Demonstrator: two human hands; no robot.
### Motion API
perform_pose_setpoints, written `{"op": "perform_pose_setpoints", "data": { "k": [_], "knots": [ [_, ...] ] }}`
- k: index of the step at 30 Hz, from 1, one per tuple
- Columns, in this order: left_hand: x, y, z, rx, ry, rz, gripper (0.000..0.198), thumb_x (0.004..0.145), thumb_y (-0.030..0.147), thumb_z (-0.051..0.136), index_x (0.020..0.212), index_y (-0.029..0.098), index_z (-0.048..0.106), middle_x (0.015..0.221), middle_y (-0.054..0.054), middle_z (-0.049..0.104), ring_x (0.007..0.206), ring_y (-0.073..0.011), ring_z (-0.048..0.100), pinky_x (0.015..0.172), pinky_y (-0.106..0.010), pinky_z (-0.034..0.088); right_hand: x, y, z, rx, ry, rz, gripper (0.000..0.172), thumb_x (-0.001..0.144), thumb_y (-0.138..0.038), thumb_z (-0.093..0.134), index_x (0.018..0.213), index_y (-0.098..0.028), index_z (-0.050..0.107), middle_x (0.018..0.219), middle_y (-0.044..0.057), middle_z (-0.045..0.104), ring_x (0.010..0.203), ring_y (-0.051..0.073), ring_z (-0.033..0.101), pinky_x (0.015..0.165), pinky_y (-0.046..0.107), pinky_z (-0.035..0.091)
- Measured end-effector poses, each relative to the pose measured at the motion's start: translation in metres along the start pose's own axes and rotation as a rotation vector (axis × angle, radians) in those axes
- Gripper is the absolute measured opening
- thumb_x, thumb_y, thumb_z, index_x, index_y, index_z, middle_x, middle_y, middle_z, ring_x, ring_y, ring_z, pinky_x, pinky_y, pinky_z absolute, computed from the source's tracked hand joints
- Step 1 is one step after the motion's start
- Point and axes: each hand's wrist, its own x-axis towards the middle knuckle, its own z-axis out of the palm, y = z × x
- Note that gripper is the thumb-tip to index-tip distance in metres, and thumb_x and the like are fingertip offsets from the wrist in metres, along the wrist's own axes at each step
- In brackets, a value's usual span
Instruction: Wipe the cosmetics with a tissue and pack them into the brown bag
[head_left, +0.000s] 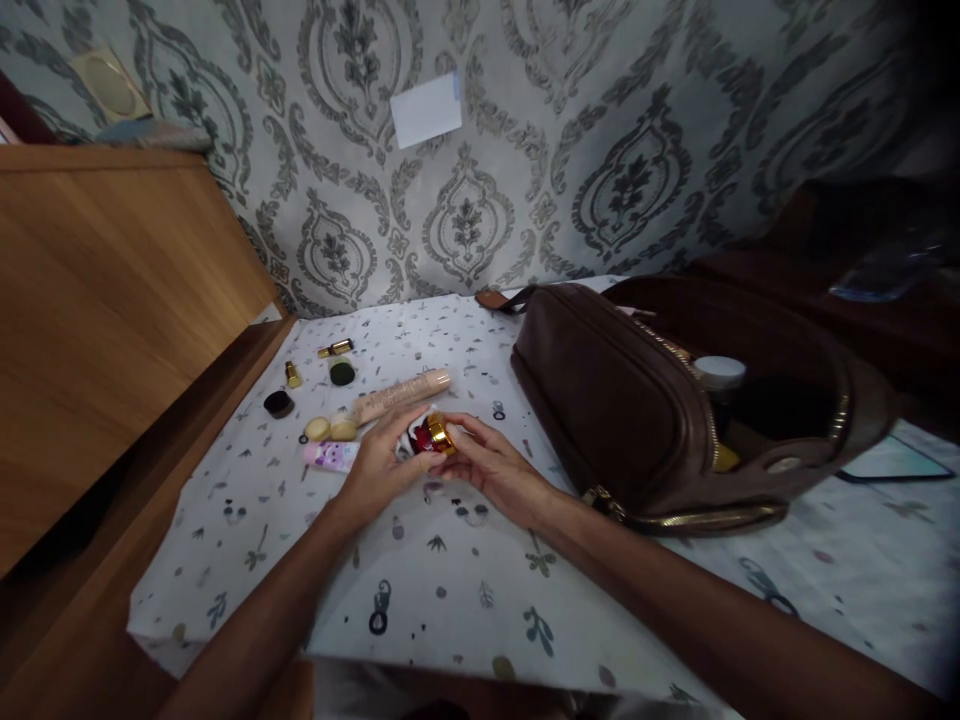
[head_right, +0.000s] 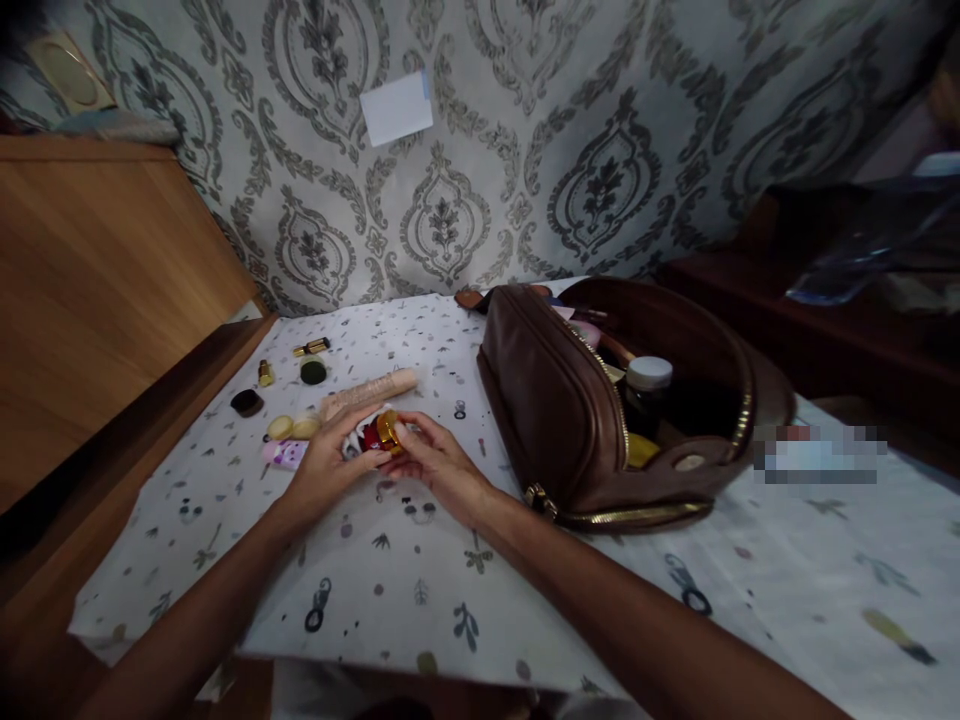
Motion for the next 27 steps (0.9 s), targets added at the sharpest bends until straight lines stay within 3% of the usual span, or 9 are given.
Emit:
{"op": "perform_pose_setpoints", "data": {
  "k": [8, 13, 16, 21, 27],
  "knots": [
    [0.0012, -0.0018, 0.0, 0.046, 0.133, 0.122, 0.027, 0.086, 0.032, 0.07, 0.11, 0.022, 0.072, 0.109, -0.008, 0.074, 0.103, -0.0235, 0.068, 0.093, -0.04, 0.053, -0.0015, -0.0053, 0.0034, -0.03, 0.004, 0.082, 0.035, 0.092, -0.045, 0.06, 0.117, -0.021, 0.053, 0.071, 0.0, 0.071, 0.06, 0.014, 0.071, 0.055, 0.022, 0.054],
    [0.0009, -0.0038, -0.0002, 0.055, 0.212, 0.186, 0.018, 0.087, 0.027, 0.067, 0.104, 0.024, 0.074, 0.103, -0.006, 0.075, 0.099, -0.0222, 0.069, 0.089, -0.039, 0.054, -0.0027, -0.0072, 0.0051, -0.073, -0.058, 0.08, 0.039, 0.085, -0.045, 0.07, 0.11, -0.02, 0.053, 0.071, 0.001, 0.072, 0.061, 0.015, 0.072, 0.053, 0.019, 0.054],
    [0.0004, -0.0031, -0.0004, 0.064, 0.171, 0.195, 0.022, 0.087, 0.03, 0.068, 0.108, 0.024, 0.072, 0.106, -0.007, 0.073, 0.102, -0.0231, 0.068, 0.091, -0.04, 0.053, -0.002, -0.0062, 0.0047, -0.103, -0.055, 0.085, 0.04, 0.083, -0.048, 0.071, 0.104, -0.02, 0.05, 0.066, 0.0, 0.07, 0.056, 0.014, 0.071, 0.05, 0.018, 0.053],
    [-0.0015, 0.0007, 0.001, 0.154, 0.016, 0.144, 0.06, 0.078, 0.041, 0.077, 0.131, 0.024, 0.057, 0.127, -0.012, 0.062, 0.119, -0.0296, 0.057, 0.103, -0.047, 0.046, -0.0022, -0.0066, 0.0053, -0.128, -0.023, 0.098, 0.039, 0.088, -0.057, 0.061, 0.096, -0.02, 0.049, 0.059, -0.001, 0.068, 0.048, 0.013, 0.067, 0.042, 0.016, 0.049],
    [0.0005, 0.0009, 0.0012, 0.062, 0.007, 0.123, 0.053, 0.081, 0.044, 0.073, 0.127, 0.023, 0.06, 0.125, -0.01, 0.064, 0.118, -0.0285, 0.058, 0.102, -0.046, 0.046, -0.0014, -0.004, 0.0036, -0.072, -0.024, 0.053, 0.041, 0.084, -0.058, 0.065, 0.088, -0.019, 0.051, 0.07, 0.001, 0.071, 0.06, 0.013, 0.07, 0.049, 0.018, 0.052]
  ]
}}
